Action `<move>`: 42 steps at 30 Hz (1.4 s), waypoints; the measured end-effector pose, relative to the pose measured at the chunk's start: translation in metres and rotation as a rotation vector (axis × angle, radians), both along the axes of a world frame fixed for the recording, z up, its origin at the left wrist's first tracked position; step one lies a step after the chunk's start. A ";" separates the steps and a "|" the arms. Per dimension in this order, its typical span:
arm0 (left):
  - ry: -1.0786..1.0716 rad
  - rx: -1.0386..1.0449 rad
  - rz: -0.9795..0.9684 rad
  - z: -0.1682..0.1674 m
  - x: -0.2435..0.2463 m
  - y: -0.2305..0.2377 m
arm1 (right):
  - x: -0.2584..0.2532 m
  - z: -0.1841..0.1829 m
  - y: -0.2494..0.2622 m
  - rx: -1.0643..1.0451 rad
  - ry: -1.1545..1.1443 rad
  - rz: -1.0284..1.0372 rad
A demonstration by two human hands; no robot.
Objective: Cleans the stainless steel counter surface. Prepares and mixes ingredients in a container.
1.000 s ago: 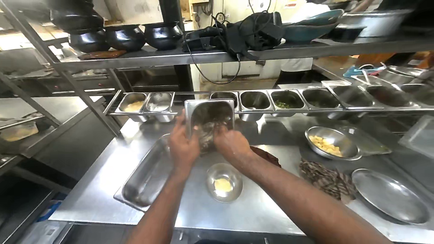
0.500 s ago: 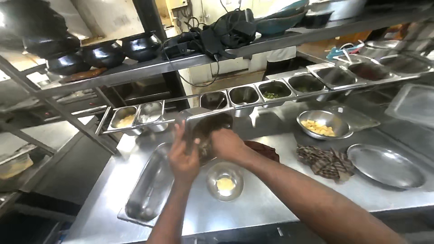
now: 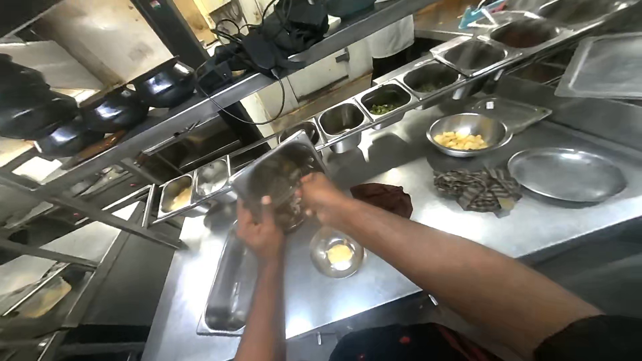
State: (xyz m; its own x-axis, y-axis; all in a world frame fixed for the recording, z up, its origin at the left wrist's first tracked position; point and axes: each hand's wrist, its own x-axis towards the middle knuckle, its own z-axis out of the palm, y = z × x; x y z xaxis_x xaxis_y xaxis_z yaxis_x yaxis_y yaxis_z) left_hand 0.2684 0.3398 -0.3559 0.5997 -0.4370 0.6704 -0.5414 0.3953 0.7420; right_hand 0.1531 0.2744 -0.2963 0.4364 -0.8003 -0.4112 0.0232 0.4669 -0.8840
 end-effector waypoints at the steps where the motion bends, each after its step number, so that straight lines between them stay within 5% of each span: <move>1: 0.004 0.001 0.000 0.000 -0.001 -0.001 | 0.000 0.000 -0.001 0.004 0.014 -0.001; 11: 0.036 -0.036 -0.078 0.009 -0.011 -0.003 | 0.004 0.004 -0.002 -0.397 0.298 0.113; 18: -0.004 -0.044 -0.110 0.009 -0.005 -0.003 | -0.001 0.010 -0.003 -0.706 0.541 0.371; 32: -0.091 -0.075 -0.088 0.015 -0.005 -0.008 | -0.013 0.001 -0.021 -0.816 0.679 0.255; 42: 0.015 -0.053 -0.173 0.013 -0.003 -0.003 | -0.005 0.007 -0.003 -0.909 0.669 0.428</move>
